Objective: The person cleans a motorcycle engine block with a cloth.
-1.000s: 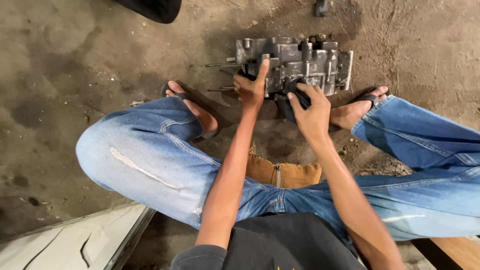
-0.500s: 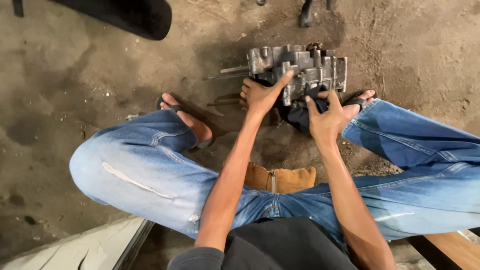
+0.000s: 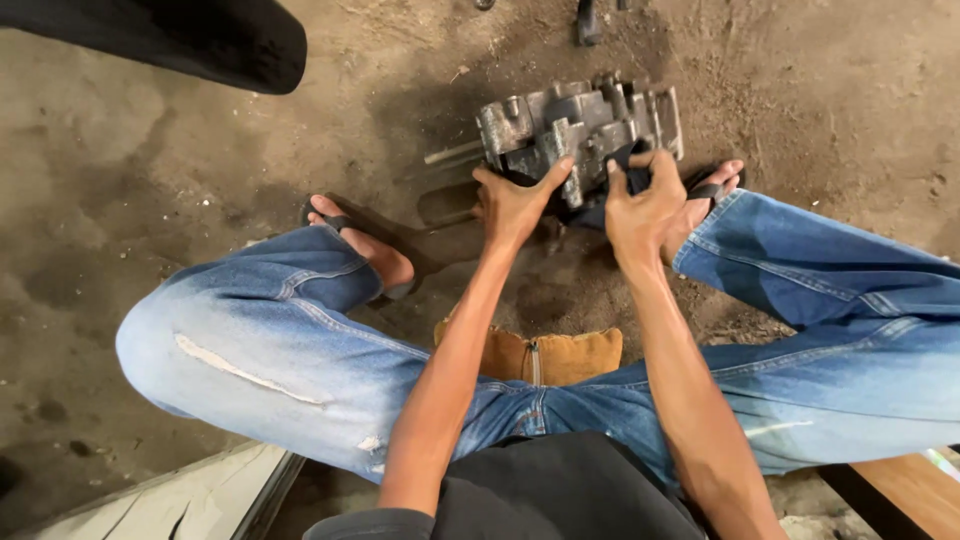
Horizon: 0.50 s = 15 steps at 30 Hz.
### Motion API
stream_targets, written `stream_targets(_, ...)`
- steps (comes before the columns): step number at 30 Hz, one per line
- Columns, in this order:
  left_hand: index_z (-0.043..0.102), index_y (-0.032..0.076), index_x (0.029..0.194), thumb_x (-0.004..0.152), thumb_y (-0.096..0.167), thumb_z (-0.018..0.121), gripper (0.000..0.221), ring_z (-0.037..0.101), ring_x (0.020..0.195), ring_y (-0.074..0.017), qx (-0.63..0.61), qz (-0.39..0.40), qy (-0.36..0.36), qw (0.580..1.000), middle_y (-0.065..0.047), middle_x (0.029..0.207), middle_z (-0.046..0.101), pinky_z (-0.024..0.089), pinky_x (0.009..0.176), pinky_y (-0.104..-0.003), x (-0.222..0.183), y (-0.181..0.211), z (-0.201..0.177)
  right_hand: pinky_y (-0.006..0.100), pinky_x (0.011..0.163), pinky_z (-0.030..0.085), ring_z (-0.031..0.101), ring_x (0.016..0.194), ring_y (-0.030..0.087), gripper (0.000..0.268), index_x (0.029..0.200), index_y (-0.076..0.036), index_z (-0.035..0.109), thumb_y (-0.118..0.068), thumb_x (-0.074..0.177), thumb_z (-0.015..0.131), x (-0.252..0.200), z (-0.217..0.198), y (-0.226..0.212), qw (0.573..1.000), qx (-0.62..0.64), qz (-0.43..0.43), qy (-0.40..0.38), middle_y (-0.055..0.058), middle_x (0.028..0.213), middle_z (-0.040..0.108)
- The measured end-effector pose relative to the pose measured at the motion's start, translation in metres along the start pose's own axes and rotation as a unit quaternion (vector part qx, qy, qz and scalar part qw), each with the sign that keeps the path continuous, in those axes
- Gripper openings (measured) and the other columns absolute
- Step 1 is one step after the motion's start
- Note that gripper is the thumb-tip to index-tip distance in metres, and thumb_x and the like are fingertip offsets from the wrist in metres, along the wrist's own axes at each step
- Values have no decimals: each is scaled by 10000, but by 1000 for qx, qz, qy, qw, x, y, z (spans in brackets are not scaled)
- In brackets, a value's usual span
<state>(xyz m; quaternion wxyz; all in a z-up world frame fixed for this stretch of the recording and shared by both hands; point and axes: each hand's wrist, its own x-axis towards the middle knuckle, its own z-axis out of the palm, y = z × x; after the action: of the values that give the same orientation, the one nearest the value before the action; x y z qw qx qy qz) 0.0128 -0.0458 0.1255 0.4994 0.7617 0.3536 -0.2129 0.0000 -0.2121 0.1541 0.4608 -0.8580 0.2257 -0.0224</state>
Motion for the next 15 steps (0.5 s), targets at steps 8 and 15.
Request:
stream_targets(8, 53, -220, 1511, 543, 817, 798, 1602, 333, 1416, -566, -36, -10, -1, 999, -462, 1497, 321, 243, 1183, -557, 8, 1, 12, 400, 804, 456, 612, 902, 329, 284, 957, 13, 592, -39, 851, 850, -4, -28, -5, 963, -130, -235, 28, 171, 964, 615)
stream_targets(15, 48, -280, 1483, 653, 900, 691, 1579, 436, 1390, -535, 55, 76, -63, 994, -480, 1402, 449, 259, 1205, -517, 27, -8, 14, 371, 824, 518, 627, 846, 280, 241, 1005, 15, 601, -79, 937, 812, -9, -32, 11, 992, -32, -120, 8, 149, 897, 653)
